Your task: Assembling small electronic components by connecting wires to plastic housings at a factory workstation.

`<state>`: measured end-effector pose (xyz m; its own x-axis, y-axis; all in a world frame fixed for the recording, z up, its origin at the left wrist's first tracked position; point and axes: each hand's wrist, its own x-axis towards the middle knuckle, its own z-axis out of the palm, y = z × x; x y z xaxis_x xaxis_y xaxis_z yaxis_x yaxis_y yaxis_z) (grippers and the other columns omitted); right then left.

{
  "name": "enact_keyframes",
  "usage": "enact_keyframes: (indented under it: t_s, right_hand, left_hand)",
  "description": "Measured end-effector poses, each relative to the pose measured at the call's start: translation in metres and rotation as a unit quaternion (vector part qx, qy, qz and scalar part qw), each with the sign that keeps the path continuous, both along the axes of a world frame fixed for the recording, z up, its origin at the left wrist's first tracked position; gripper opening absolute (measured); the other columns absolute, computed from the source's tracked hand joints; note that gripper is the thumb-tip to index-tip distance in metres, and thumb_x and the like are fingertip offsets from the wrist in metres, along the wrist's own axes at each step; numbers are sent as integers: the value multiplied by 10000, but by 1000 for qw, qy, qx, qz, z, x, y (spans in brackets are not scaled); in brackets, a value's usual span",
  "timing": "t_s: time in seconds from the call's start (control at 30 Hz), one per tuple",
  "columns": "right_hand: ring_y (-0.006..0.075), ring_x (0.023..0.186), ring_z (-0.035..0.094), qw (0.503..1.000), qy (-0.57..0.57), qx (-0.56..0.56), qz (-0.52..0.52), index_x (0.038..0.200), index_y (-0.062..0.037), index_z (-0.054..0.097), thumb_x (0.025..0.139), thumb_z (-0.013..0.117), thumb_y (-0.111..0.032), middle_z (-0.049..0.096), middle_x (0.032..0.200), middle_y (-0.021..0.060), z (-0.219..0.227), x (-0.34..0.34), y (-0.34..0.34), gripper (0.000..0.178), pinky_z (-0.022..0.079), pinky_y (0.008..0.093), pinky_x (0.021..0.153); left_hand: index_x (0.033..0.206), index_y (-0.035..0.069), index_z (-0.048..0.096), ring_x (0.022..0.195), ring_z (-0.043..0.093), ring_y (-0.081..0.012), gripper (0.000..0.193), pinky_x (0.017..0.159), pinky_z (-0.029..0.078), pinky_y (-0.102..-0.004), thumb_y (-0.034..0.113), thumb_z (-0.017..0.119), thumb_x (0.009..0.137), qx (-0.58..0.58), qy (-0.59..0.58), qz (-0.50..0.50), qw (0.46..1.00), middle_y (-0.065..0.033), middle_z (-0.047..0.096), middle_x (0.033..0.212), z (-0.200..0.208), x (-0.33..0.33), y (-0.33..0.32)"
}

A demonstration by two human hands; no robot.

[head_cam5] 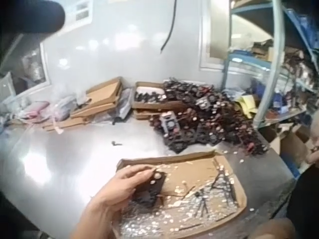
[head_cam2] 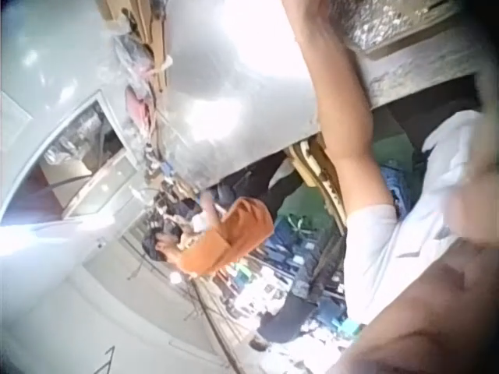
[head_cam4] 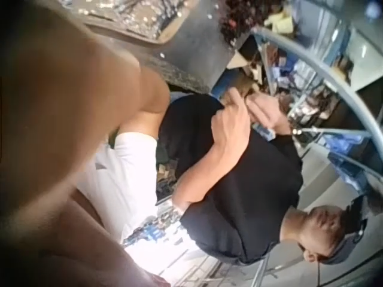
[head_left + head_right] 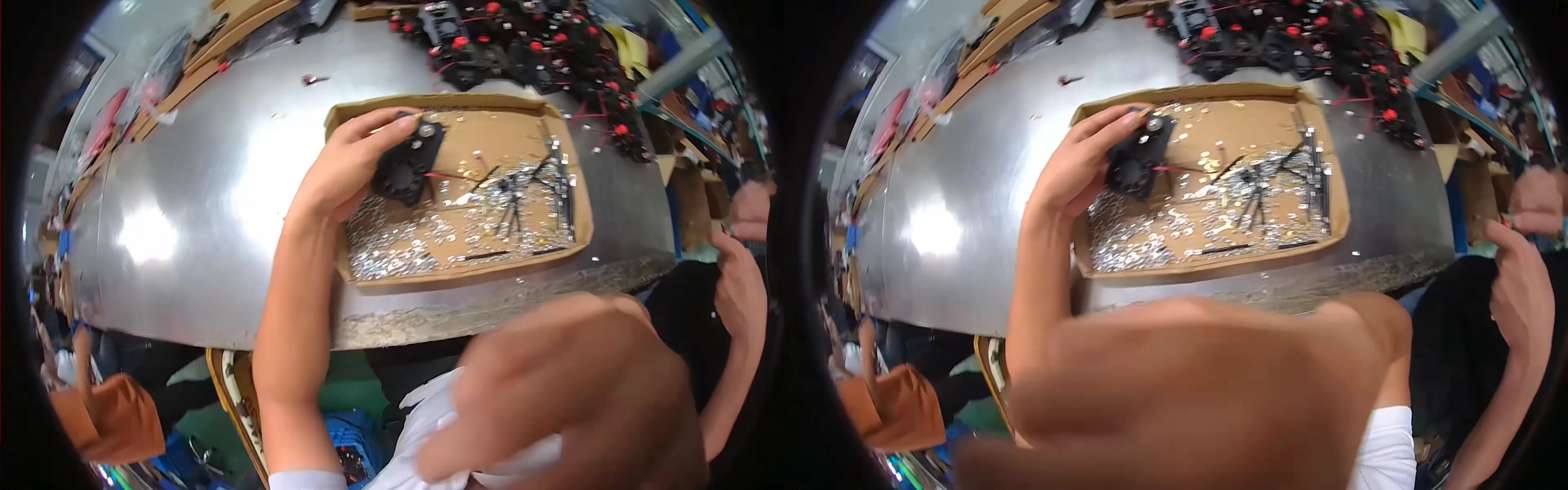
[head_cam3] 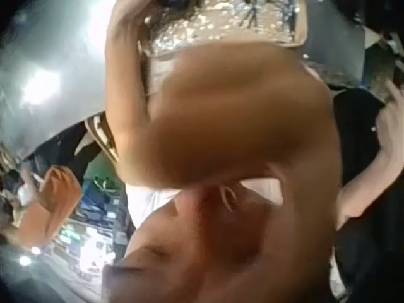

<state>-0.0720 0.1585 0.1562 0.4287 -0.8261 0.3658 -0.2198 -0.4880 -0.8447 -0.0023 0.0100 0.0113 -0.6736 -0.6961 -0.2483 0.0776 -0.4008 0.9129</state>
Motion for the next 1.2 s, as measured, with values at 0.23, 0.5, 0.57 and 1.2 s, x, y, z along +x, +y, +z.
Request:
enact_keyframes:
  t_s: [0.23,0.5,0.57,1.2]
  right_hand:
    - [246,868,572,1000,0,6,12,1183,-111,562,848,624,-182,610,991,73,-6,21,-15,347,447,329,796]
    - [249,897,566,999,23,18,-41,1216,-115,538,861,624,-193,604,1019,72,-18,-76,23,374,442,328,823]
    - [250,904,565,997,42,13,-61,1224,-116,533,864,624,-196,602,1025,72,-8,-84,32,380,441,327,829]
    - [257,974,552,997,48,-11,-57,1302,-126,477,893,624,-224,589,1092,69,-1,-108,46,446,429,325,893]
  left_hand:
    - [1253,-23,612,880,676,-135,398,760,572,-266,226,669,948,1,-6,12,1000,-94,690,1075,-5,9,0]
    - [1248,-6,623,997,649,-124,368,857,535,-260,220,657,959,-4,-32,41,999,-68,678,1109,-10,25,0]
    - [1249,-7,622,990,653,-124,369,842,544,-261,224,654,962,-14,-8,19,1000,-66,679,1109,-11,15,-4]
    - [1246,-19,616,963,666,-129,401,809,561,-269,235,681,943,-21,-17,12,1000,-81,678,1109,-7,0,3]
